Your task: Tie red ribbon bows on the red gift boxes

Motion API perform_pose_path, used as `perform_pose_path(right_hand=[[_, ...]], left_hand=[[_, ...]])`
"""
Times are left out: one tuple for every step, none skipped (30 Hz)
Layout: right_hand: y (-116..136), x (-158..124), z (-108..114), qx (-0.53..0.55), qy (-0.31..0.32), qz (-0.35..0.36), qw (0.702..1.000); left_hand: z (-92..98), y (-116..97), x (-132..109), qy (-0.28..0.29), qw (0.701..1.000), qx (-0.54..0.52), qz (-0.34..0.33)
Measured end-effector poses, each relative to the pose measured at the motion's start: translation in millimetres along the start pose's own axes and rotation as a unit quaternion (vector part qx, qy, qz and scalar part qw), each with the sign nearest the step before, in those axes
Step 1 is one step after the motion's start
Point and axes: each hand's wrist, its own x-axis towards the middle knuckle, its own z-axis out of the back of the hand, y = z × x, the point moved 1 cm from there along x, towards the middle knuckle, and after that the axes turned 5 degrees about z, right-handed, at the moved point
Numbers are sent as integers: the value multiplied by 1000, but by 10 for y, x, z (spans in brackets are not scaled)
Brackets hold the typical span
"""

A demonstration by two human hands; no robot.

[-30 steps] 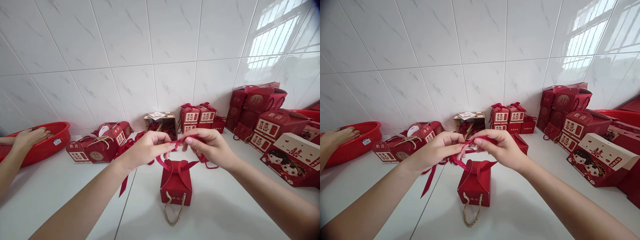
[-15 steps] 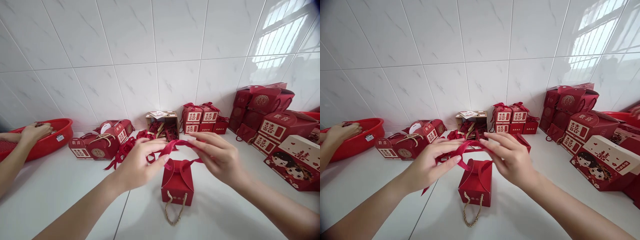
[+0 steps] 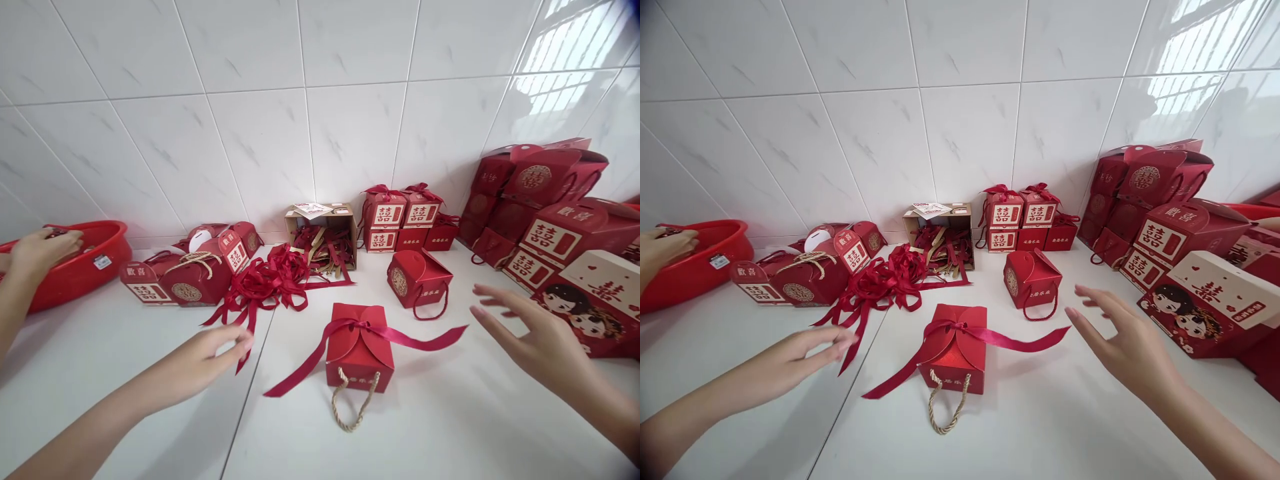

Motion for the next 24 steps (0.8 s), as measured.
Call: perform_pose_path(right_hand=[[117,38,-20,12,-19,18,1000],[244,74,-52,35,-21,37,999],[370,104,-96,64,0,52,997],[489,126,-153,96,41,60,993],[596,139,-220,125,94,59,986],[690,141,-292,155,149,53,975],[772,137,-366,189,197,44,961],[841,129,-436,228,236,28,944],[898,118,-499,272,265,4,925],[942,108,-553,319,286,-30,903],[976,100,-595,364,301,-68,879],[996,95,-626,406,315,-108,851],[1005,93,-644,443,329,-145,822],[1001,95,-650,474,343,-176,792],[986,103,-644,500,357,-196,764],[960,114,-627,519,367,-207,744],[928,129,-600,528,372,-210,734],[891,146,-564,525,370,-202,739],[856,164,-521,512,362,-182,757],[826,180,-476,489,355,-152,782],[804,192,-431,457,349,-109,811],[792,199,-393,414,345,-58,840],[788,200,-365,361,344,0,867],[790,196,-351,300,339,57,890]], left_hand=[[-59,-117,69,41,998,45,2],[-129,-227,146,78,995,68,-9],[-210,-317,224,91,993,73,-25],[-306,-382,297,99,992,63,-42],[-416,-422,358,113,991,45,-57],[-533,-439,405,130,989,22,-66],[-649,-440,436,152,986,-2,-68],[-756,-432,451,173,983,-25,-63],[-844,-421,453,188,980,-47,-51],[-912,-413,444,199,977,-66,-33],[-955,-410,429,205,975,-82,-14],[-977,-413,411,207,974,-92,2],[-979,-422,394,206,974,-95,10],[-966,-432,381,207,974,-91,9],[-941,-441,373,207,975,-81,3],[-908,-444,373,205,976,-68,-2],[-871,-438,380,200,978,-59,-3],[-829,-424,394,190,980,-54,3],[-787,-403,413,177,983,-53,15],[-747,-378,437,171,984,-47,32],[-711,-354,464,180,982,-34,50],[-679,-335,494,201,977,-17,66],[-653,-323,523,233,969,3,79],[-633,-320,550,278,956,20,91]])
